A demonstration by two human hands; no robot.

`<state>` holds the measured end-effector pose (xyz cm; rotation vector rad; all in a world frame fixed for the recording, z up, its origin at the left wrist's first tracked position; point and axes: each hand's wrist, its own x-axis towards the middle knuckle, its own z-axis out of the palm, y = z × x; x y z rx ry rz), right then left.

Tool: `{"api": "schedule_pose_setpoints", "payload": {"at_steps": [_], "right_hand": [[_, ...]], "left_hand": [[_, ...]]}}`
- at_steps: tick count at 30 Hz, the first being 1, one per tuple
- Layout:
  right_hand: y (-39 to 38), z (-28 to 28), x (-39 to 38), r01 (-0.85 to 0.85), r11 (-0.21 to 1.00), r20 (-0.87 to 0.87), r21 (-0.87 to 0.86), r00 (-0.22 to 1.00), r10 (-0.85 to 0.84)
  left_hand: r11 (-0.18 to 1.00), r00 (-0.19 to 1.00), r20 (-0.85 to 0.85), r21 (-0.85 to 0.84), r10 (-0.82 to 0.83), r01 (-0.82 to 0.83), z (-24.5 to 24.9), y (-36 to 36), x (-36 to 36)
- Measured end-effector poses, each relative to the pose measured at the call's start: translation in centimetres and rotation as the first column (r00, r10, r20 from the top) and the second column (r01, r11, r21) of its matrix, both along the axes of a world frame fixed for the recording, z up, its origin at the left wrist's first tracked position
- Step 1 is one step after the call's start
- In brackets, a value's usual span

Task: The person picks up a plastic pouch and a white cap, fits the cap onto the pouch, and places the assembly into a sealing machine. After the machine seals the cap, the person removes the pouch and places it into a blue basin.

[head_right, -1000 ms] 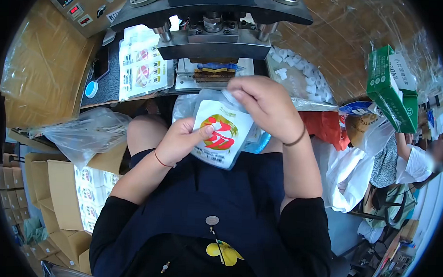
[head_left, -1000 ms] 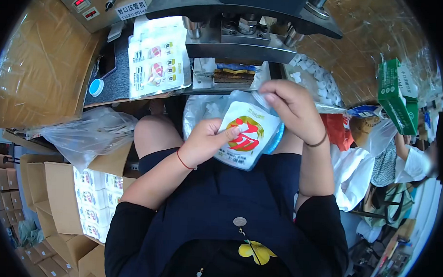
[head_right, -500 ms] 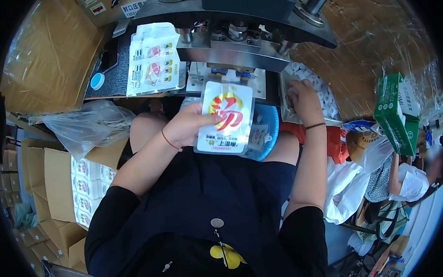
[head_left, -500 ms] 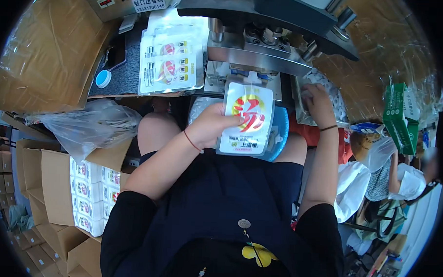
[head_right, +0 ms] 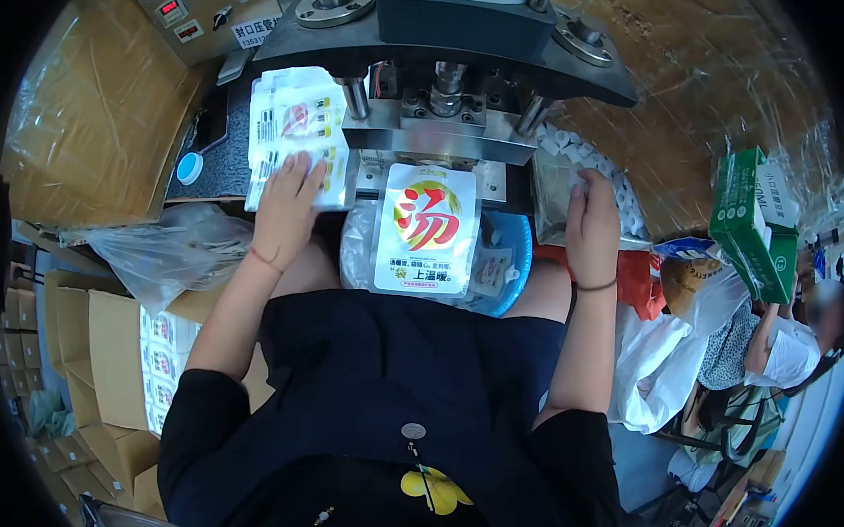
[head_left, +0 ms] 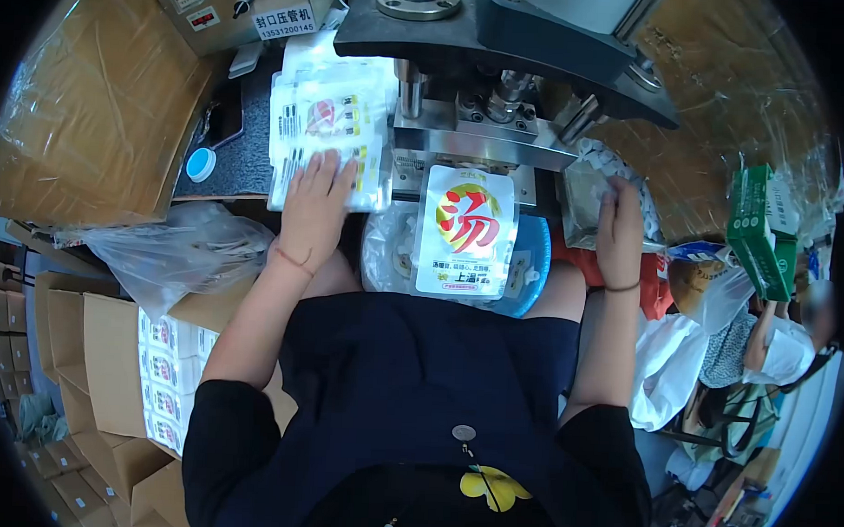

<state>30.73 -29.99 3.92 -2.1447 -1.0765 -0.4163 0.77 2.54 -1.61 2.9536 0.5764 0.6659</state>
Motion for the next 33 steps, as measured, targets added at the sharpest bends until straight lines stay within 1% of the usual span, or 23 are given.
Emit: {"api": "schedule_pose_setpoints", "payload": {"at_steps": [2, 3, 4, 5, 6, 7, 8, 9, 11, 12, 15, 16, 17, 19, 20, 23, 24, 27, 28, 29, 31, 32, 33], "right_hand": [[0.4, 1.4, -3.0, -0.038, 0.996, -0.167, 0.082, 0.985, 0.052], [1.1, 1.3, -4.1, -0.171, 0.985, -0.146, 0.03, 0.974, 0.174], [1.9, 1.3, -5.1, -0.298, 0.954, -0.128, -0.021, 0.948, 0.293], [2.6, 1.5, -6.2, -0.416, 0.906, -0.114, -0.074, 0.906, 0.407], [3.5, 2.1, -7.4, -0.49, 0.868, -0.203, -0.077, 0.86, 0.467], [4.3, 3.0, -8.5, -0.56, 0.825, -0.289, -0.074, 0.804, 0.519], [4.9, 3.7, -8.9, -0.556, 0.83, -0.287, -0.034, 0.801, 0.525], [5.3, 4.2, -9.1, -0.527, 0.844, -0.335, 0.103, 0.78, 0.528], [6.2, 4.9, -9.5, -0.421, 0.832, -0.422, 0.362, 0.722, 0.549], [6.7, 5.3, -9.7, -0.423, 0.829, -0.436, 0.366, 0.709, 0.554], [6.8, 4.9, -8.3, -0.532, 0.842, -0.2, 0.085, 0.819, 0.538], [5.9, 5.0, -7.3, -0.548, 0.836, -0.198, -0.03, 0.823, 0.532], [5.4, 5.3, -6.9, -0.574, 0.817, -0.255, -0.058, 0.8, 0.544], [4.4, 5.4, -6.9, -0.628, 0.77, -0.383, -0.109, 0.742, 0.551], [4.1, 5.0, -6.6, -0.655, 0.753, -0.371, -0.062, 0.716, 0.592], [3.0, 4.7, -5.3, -0.476, 0.879, -0.148, 0.019, 0.868, 0.473], [2.1, 5.0, -5.4, -0.307, 0.949, -0.415, 0.077, 0.855, 0.31], [0.5, 4.4, -5.2, -0.263, 0.962, -0.653, 0.069, 0.718, 0.242], [0.8, 4.0, -5.9, -0.328, 0.941, -0.614, 0.081, 0.727, 0.307], [1.4, 2.7, -6.1, -0.417, 0.905, -0.423, 0.09, 0.806, 0.413], [2.1, 1.9, -7.5, -0.437, 0.898, -0.426, 0.038, 0.806, 0.411], [2.1, 1.2, -7.7, -0.477, 0.879, -0.365, 0.026, 0.814, 0.452], [2.1, 0.5, -7.9, -0.515, 0.857, -0.302, 0.013, 0.815, 0.494]], "left_hand": [[0.948, 0.992, 0.124, -0.315, -0.005, 0.045, -0.5, -0.1, -1.6], [0.927, 0.971, 0.229, -0.375, 0.074, 0.018, 0.0, -0.4, -2.0], [0.644, 0.93, 0.348, -0.74, 0.122, 0.193, 1.6, -2.2, -1.6], [0.214, 0.878, 0.423, -0.9, 0.223, 0.379, 2.8, -3.9, -0.9], [0.368, 0.916, 0.395, -0.863, 0.064, 0.346, 1.4, -3.8, -0.9], [0.259, 0.937, 0.336, -0.917, 0.097, 0.302, 2.1, -5.3, -0.4], [0.322, 0.955, 0.296, -0.907, 0.026, 0.272, 2.2, -6.3, 0.1], [0.386, 0.967, 0.252, -0.889, -0.038, 0.246, 2.1, -7.2, 0.6], [0.343, 0.978, 0.19, -0.916, -0.082, 0.207, 3.9, -9.2, 1.7], [0.333, 0.971, 0.21, -0.913, -0.111, 0.236, 3.2, -9.7, 2.2], [-0.083, 0.966, 0.235, -0.97, -0.111, 0.227, 2.1, -11.7, 2.9], [-0.217, 0.951, 0.297, -0.938, -0.091, 0.272, 2.7, -12.6, 3.2], [-0.328, 0.948, 0.291, -0.915, -0.131, 0.236, 2.5, -13.1, 3.3], [-0.459, 0.936, 0.291, -0.871, -0.197, 0.175, 2.3, -14.0, 3.5], [-0.501, 0.936, 0.272, -0.856, -0.225, 0.128, 1.2, -14.4, 3.7], [-0.579, 0.945, 0.292, -0.8, -0.147, 0.157, 0.9, -14.8, 4.2], [-0.592, 0.959, 0.269, -0.788, -0.087, 0.168, 0.5, -14.2, 4.6], [-0.617, 0.972, 0.234, -0.762, 0.022, 0.197, 0.6, -11.2, 6.4], [-0.587, 0.98, 0.199, -0.792, 0.018, 0.171, 1.0, -10.1, 7.0], [-0.587, 0.98, 0.2, -0.791, 0.02, 0.173, 1.2, -9.4, 7.4], [-0.59, 0.979, 0.204, -0.787, 0.023, 0.178, 1.3, -8.6, 8.1], [-0.6, 0.977, 0.211, -0.778, 0.032, 0.188, 1.2, -8.6, 8.0], [-0.534, 0.963, 0.261, -0.805, 0.072, 0.258, 1.0, -8.6, 8.2]]}}
